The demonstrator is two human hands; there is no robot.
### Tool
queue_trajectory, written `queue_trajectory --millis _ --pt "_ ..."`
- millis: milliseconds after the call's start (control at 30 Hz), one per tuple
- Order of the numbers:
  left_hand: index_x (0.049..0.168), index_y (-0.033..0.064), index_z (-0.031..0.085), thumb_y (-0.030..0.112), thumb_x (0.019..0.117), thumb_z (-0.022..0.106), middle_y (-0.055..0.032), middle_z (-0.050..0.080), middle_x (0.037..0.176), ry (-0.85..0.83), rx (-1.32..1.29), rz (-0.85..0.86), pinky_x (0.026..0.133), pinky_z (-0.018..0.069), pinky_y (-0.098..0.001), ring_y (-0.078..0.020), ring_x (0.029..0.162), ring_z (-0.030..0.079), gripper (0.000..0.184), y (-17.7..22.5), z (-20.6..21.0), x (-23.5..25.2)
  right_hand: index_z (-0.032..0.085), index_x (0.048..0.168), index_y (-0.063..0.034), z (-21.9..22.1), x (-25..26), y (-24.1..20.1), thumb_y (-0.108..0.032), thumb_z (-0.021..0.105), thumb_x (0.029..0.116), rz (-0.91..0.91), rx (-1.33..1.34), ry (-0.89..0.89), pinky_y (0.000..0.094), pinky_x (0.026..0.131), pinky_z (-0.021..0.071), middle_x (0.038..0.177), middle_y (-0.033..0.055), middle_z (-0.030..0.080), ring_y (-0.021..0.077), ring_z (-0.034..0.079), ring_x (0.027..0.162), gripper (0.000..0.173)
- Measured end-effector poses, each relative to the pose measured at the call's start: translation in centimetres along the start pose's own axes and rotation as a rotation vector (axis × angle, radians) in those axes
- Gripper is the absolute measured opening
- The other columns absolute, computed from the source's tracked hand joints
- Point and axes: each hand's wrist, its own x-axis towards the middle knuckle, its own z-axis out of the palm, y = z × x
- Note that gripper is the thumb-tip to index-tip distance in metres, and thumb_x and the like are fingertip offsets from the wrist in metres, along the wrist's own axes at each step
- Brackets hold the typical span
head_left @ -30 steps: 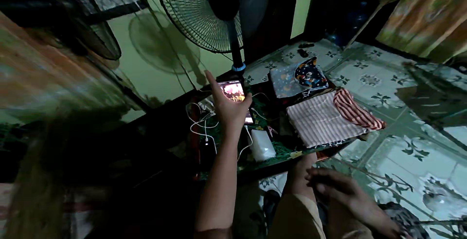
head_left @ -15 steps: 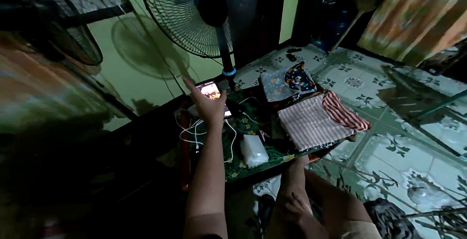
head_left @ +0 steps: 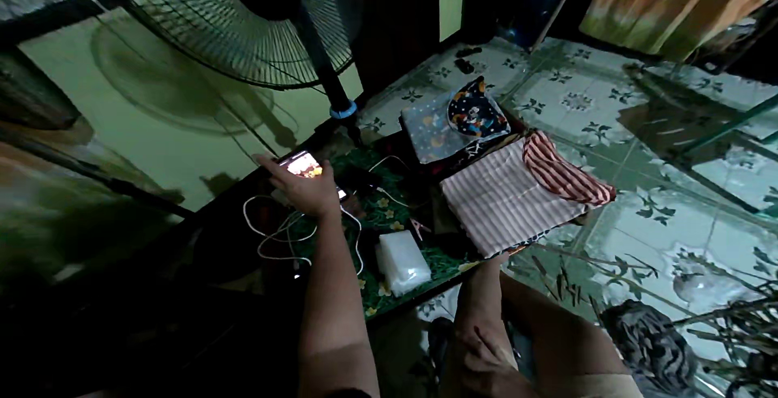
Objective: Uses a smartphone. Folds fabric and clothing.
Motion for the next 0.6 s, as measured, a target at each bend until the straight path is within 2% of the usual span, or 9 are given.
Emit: queue_trajectory --millis 67,167,233,333,400,500,600 --pt "0.166 0.0188 0.006 0.038 0.0761 0.088 -0.0224 0.041 0.153 -0.001 0.001 0.017 0.092 0.0562 -0.0454 -0.0338 0.123 0.060 0.123 -0.3 0.4 -0.1 0.071 0.130 -0.0116 -0.1 0.0 -0.3 -0.027 0.067 0.0970 -0.004 0.026 0.040 0.0676 0.122 0.0152 0.147 0.0136 0.058 0.0404 0.036 0.149 0.037" --pt "0.166 0.0185 0.005 0.038 0.0775 0.087 -0.0239 0.041 0.153 -0.015 0.022 0.019 0.092 0.0565 -0.0463 -0.0350 0.123 0.060 0.122 -0.4 0.6 -0.1 0.065 0.138 -0.0108 -1.5 0.4 -1.8 -0.028 0.062 0.0991 0.053 0.032 -0.028 0.0647 0.123 0.0123 0.153 0.0128 0.052 0.0368 0.032 0.151 0.043" --pt "0.166 0.0196 0.005 0.039 0.0769 0.087 -0.0224 0.042 0.153 -0.008 0.053 0.005 0.090 0.0575 -0.0459 -0.0339 0.121 0.061 0.122 -0.4 0.9 0.0 0.069 0.133 -0.0130 -0.8 0.1 -1.1 -0.028 0.064 0.0987 0.001 0.028 0.046 0.0658 0.123 0.0150 0.150 0.0106 0.056 0.0367 0.035 0.150 0.038" --pt "0.166 0.0186 0.004 0.040 0.0772 0.086 -0.0219 0.043 0.152 -0.012 0.092 0.002 0.090 0.0573 -0.0450 -0.0330 0.121 0.062 0.122 -0.5 1.2 0.2 0.065 0.137 -0.0129 -1.5 0.2 -1.3 -0.029 0.061 0.1005 -0.006 0.024 -0.014 0.0677 0.121 0.0146 0.154 0.0123 0.051 0.0384 0.032 0.151 0.040" --pt "0.166 0.0194 0.004 0.039 0.0767 0.086 -0.0216 0.043 0.152 -0.023 0.113 -0.011 0.087 0.0583 -0.0445 -0.0321 0.117 0.064 0.123 -0.2 1.2 0.1 0.069 0.132 -0.0112 -1.6 0.4 -1.6 -0.026 0.063 0.0987 -0.004 0.028 0.009 0.0684 0.120 0.0168 0.149 0.0140 0.055 0.0394 0.035 0.149 0.037" --pt "0.166 0.0216 0.003 0.038 0.0744 0.088 -0.0219 0.045 0.150 -0.037 0.145 -0.026 0.084 0.0583 -0.0476 -0.0342 0.115 0.064 0.125 0.2 1.1 -0.2 0.069 0.132 -0.0089 -3.0 0.6 -3.0 -0.025 0.062 0.0986 0.049 0.036 -0.040 0.0659 0.122 0.0164 0.148 0.0146 0.057 0.0389 0.036 0.149 0.037" --pt "0.166 0.0212 0.002 0.040 0.0757 0.087 -0.0223 0.044 0.149 -0.044 0.174 -0.028 0.085 0.0581 -0.0485 -0.0355 0.117 0.063 0.125 0.2 1.1 -0.3 0.069 0.131 -0.0130 -1.9 0.2 -1.9 -0.026 0.063 0.0979 0.000 0.028 0.026 0.0666 0.121 0.0172 0.148 0.0118 0.057 0.0376 0.036 0.150 0.036"
